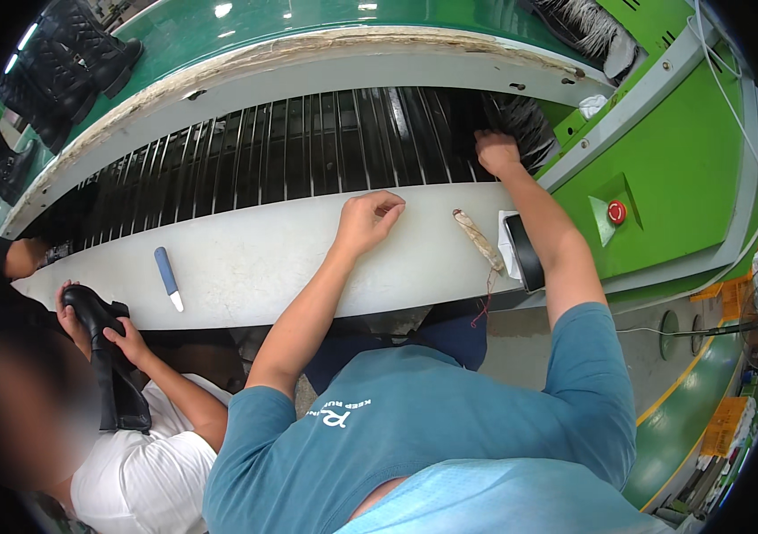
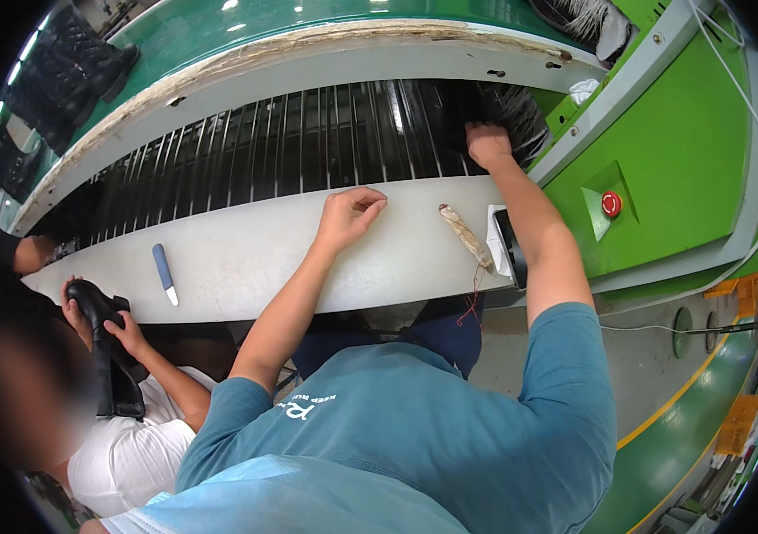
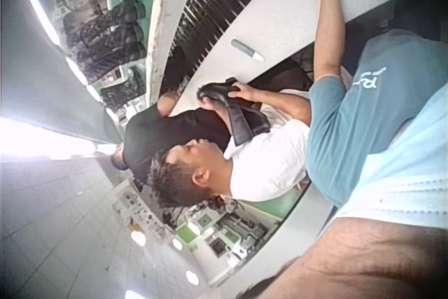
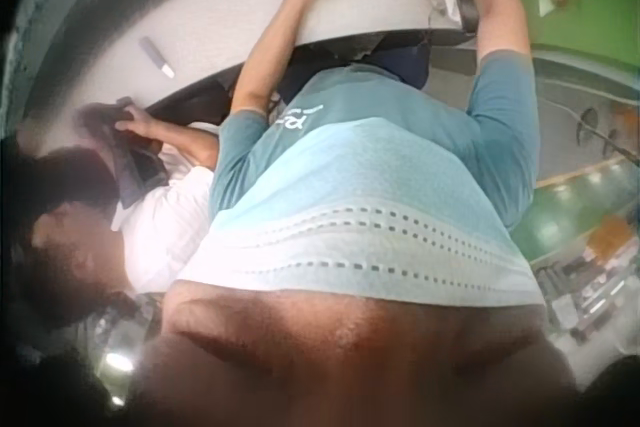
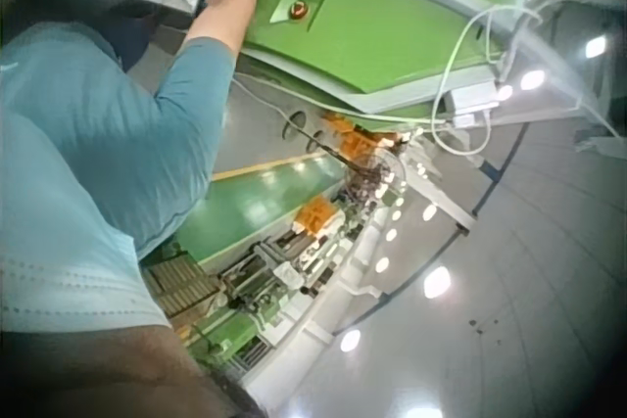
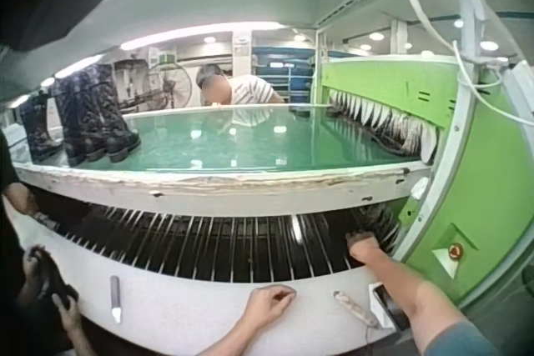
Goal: The recorder is inspecting and placing black boots onto a conveyor belt in a shoe manufacturing facility.
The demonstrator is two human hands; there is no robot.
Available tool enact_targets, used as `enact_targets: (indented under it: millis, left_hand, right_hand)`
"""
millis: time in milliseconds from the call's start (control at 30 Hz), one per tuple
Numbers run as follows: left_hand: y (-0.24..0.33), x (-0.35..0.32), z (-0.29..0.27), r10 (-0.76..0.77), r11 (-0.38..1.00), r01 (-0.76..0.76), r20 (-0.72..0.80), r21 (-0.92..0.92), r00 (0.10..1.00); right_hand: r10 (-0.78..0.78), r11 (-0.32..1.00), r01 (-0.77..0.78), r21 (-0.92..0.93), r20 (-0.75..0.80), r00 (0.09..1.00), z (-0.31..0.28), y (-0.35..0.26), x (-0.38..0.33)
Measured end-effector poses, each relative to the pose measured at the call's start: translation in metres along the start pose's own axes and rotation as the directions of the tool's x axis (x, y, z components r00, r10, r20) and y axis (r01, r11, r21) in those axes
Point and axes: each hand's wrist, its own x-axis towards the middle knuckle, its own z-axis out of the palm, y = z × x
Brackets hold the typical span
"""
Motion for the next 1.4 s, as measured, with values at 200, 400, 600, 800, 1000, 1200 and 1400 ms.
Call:
enact_targets:
  millis: [200, 400, 600, 800, 1000, 1200, 1400]
  left_hand:
    - [-0.002, 0.003, 0.003, -0.008, 0.999, 0.007, -0.014, -0.051, 1.0]
    - [0.035, 0.003, -0.009, 0.227, 0.972, -0.21, -0.177, 0.11, 0.958]
    - [0.092, 0.015, -0.018, 0.549, 0.811, -0.462, -0.194, 0.359, 0.813]
    - [0.091, -0.012, 0.011, 0.384, 0.918, -0.389, -0.073, -0.081, 0.921]
    - [0.079, -0.037, 0.027, 0.166, 0.902, -0.17, -0.044, -0.397, 0.985]
    - [0.175, 0.076, -0.042, 0.644, 0.758, -0.652, -0.142, -0.015, 0.752]
    - [0.296, 0.262, -0.009, 0.47, 0.865, -0.478, 0.084, 0.153, 0.878]
  right_hand:
    - [-0.032, 0.926, 0.217, 0.31, -0.508, 0.861, -0.102, -0.041, -0.002]
    - [0.112, 0.84, 0.134, 0.526, -0.41, 0.905, -0.212, -0.06, -0.066]
    - [0.238, 0.492, 0.285, 0.823, -0.442, 0.865, -0.293, -0.048, -0.135]
    - [0.135, 0.108, 0.082, 0.991, -0.096, 0.986, -0.287, -0.036, -0.178]
    - [0.067, -0.339, 0.216, 0.916, -0.205, 0.976, -0.216, -0.071, -0.226]
    - [0.226, 0.343, 0.09, 0.935, -0.176, 0.958, -0.16, -0.158, -0.228]
    - [0.142, 0.127, -0.003, 0.992, -0.015, 0.99, -0.133, -0.157, -0.213]
